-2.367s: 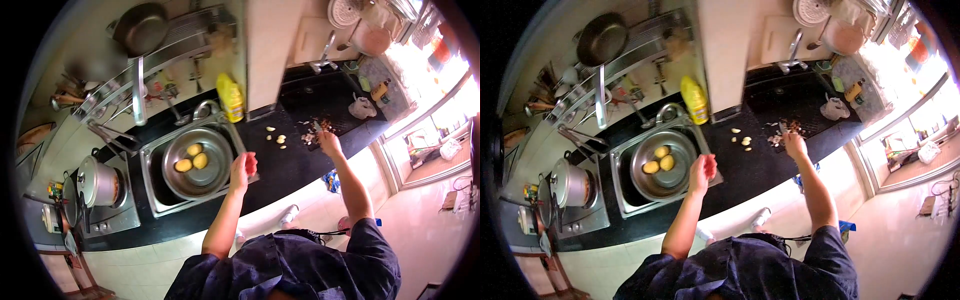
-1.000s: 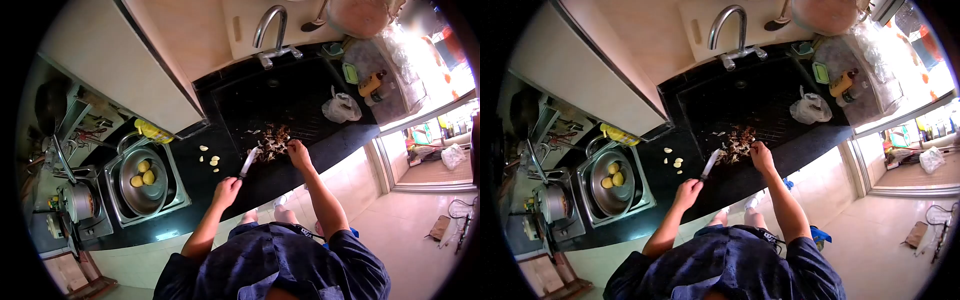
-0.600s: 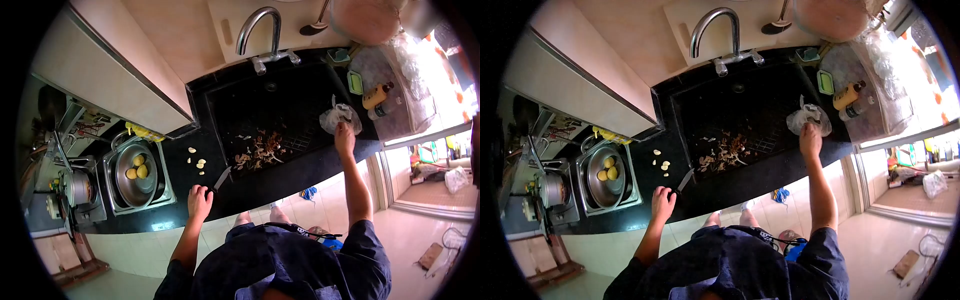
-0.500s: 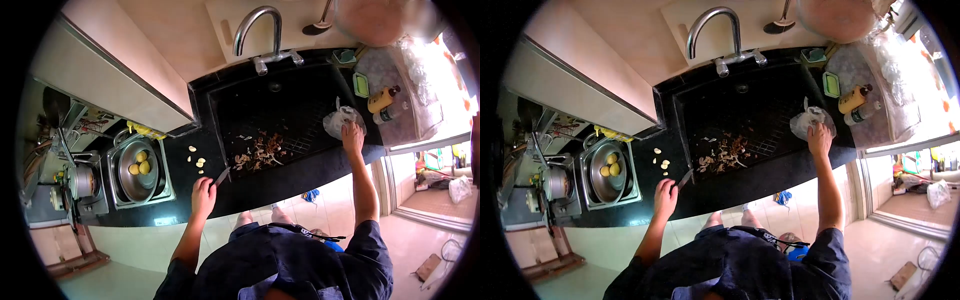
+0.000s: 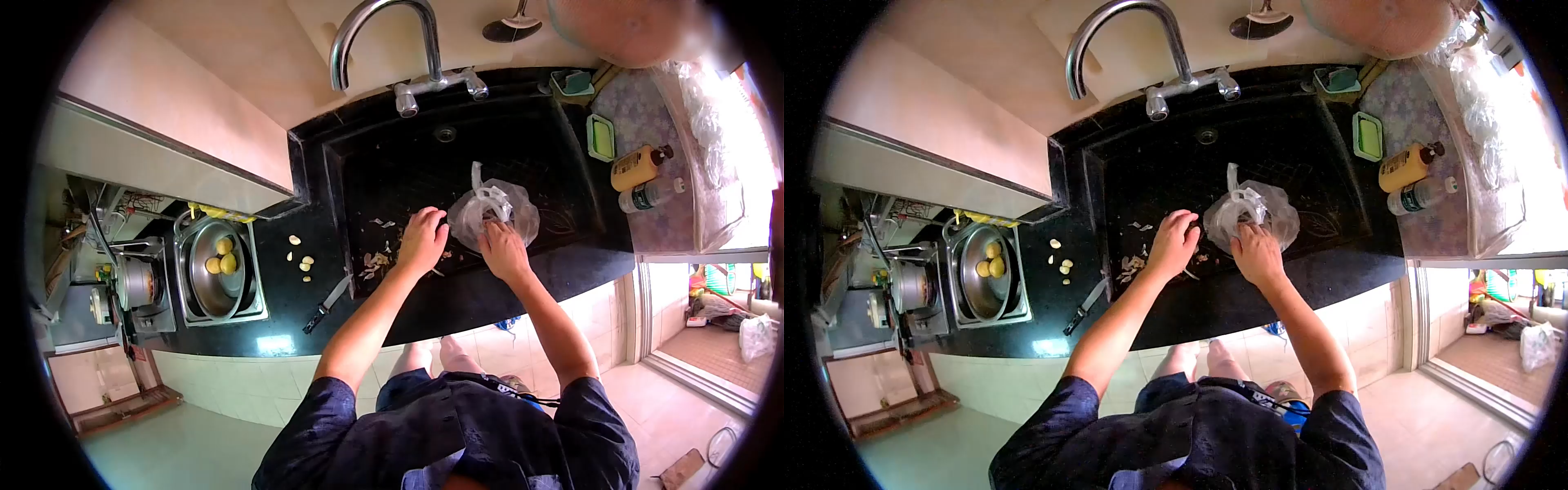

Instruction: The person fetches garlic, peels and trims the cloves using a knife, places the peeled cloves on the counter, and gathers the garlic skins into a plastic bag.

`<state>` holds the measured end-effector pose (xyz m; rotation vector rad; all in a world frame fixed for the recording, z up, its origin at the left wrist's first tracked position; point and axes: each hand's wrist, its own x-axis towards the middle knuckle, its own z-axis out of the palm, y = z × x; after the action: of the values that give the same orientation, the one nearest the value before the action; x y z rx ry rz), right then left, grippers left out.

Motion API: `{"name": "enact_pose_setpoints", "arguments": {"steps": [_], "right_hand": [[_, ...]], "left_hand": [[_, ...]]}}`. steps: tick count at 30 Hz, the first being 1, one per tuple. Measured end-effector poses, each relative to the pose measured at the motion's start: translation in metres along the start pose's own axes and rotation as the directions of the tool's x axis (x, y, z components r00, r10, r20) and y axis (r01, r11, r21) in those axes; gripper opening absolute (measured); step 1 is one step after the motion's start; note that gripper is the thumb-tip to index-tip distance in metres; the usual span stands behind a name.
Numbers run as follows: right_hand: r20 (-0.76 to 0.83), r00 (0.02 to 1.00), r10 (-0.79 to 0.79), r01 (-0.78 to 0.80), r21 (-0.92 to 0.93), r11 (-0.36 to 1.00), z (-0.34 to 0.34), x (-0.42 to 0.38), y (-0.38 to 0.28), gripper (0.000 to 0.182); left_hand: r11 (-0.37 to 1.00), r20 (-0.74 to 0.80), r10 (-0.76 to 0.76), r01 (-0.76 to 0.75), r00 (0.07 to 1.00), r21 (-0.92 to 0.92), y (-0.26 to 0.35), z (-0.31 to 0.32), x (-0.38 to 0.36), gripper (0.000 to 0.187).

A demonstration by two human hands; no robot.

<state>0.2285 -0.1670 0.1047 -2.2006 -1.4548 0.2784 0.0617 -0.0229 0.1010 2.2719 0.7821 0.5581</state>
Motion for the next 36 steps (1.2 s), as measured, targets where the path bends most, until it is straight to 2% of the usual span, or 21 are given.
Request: {"name": "enact_pose_setpoints", "arguments": {"steps": [3,5,7,8,9,11,13,15,17,19,22,23,26,28,29,31,33,34,36], "right_hand": [[-0.024,1.0,-0.013,0.014,0.013,1.0,0.007,0.007,0.005,0.031],[-0.051,0.998,-0.023,0.022,-0.028,0.999,0.003,0.009,0.008,0.03],[-0.01,0.999,0.032,-0.032,-0.041,0.999,-0.003,0.012,0.004,0.03],[-0.002,0.998,0.057,-0.057,-0.079,0.995,0.0,0.011,0.006,0.03],[0.002,0.997,0.081,-0.08,-0.117,0.99,0.003,0.012,0.009,0.031],[-0.032,0.992,0.12,-0.124,-0.161,0.979,0.013,0.013,0.017,0.031],[-0.058,0.988,0.141,-0.15,-0.178,0.973,0.019,0.011,0.025,0.031],[-0.08,0.985,0.152,-0.163,-0.17,0.972,0.024,0.013,0.033,0.03],[-0.077,0.983,0.168,-0.18,-0.19,0.965,0.02,0.014,0.031,0.031],[-0.083,0.976,0.199,-0.213,-0.229,0.95,0.017,0.016,0.031,0.031],[-0.047,0.962,0.268,-0.272,-0.22,0.937,0.02,0.021,0.033,0.031],[-0.041,0.96,0.275,-0.277,-0.225,0.934,0.022,0.022,0.035,0.029],[-0.045,0.974,0.221,-0.224,-0.1,0.969,0.014,0.021,0.021,0.023],[-0.12,0.988,0.092,-0.101,-0.064,0.993,0.0,0.02,0.01,0.022],[-0.158,0.987,0.031,-0.04,-0.052,0.998,-0.009,0.018,0.004,0.022],[-0.29,0.953,0.088,-0.125,-0.111,0.986,-0.023,0.012,0.002,0.023],[-0.469,0.877,0.106,-0.185,-0.127,0.974,-0.031,0.014,0.013,0.024],[-0.45,0.874,0.186,-0.266,-0.122,0.956,-0.037,0.015,0.018,0.033],[-0.461,0.871,0.167,-0.285,-0.198,0.938,-0.044,0.023,0.022,0.043]], "left_hand": [[0.97,-0.125,-0.103,0.127,0.987,0.206,-0.045,0.003,0.006,0.032],[0.867,-0.212,-0.218,0.289,0.953,0.406,-0.084,-0.002,0.003,0.041],[0.807,-0.227,-0.373,0.435,0.9,0.399,-0.125,0.001,-0.004,0.049],[0.834,-0.172,-0.443,0.475,0.88,0.281,-0.147,0.009,-0.008,0.053],[0.846,-0.113,-0.461,0.475,0.88,0.244,-0.15,0.014,-0.012,0.053],[0.821,0.166,-0.427,0.303,0.889,0.484,-0.122,0.017,-0.024,0.06],[0.924,0.305,-0.308,0.207,0.901,0.32,-0.082,0.015,-0.041,0.059],[0.986,0.342,-0.158,0.165,0.926,0.009,-0.076,0.007,-0.042,0.058],[0.993,0.232,-0.113,0.116,0.966,-0.002,-0.088,0.001,-0.011,0.057],[0.985,0.249,-0.122,0.147,0.961,-0.087,-0.095,0.003,0.026,0.055],[0.999,0.464,-0.018,0.04,0.886,-0.037,-0.099,0.033,0.043,0.054],[0.988,0.537,0.1,-0.149,0.838,0.049,-0.1,0.044,0.038,0.052],[0.945,0.65,0.278,-0.324,0.707,-0.052,-0.09,0.02,0.012,0.05],[0.893,0.711,0.377,-0.437,0.594,-0.108,-0.095,-0.007,-0.006,0.05],[0.868,0.754,0.363,-0.493,0.548,-0.06,-0.088,-0.026,-0.008,0.05],[0.798,0.826,0.324,-0.602,0.461,0.023,-0.068,-0.065,-0.009,0.051],[0.761,0.842,0.328,-0.648,0.428,0.033,-0.076,-0.076,-0.013,0.058],[0.741,0.849,0.328,-0.67,0.413,0.04,-0.078,-0.078,-0.015,0.062],[0.796,0.84,0.291,-0.602,0.458,0.053,-0.077,-0.079,-0.022,0.069]]}}
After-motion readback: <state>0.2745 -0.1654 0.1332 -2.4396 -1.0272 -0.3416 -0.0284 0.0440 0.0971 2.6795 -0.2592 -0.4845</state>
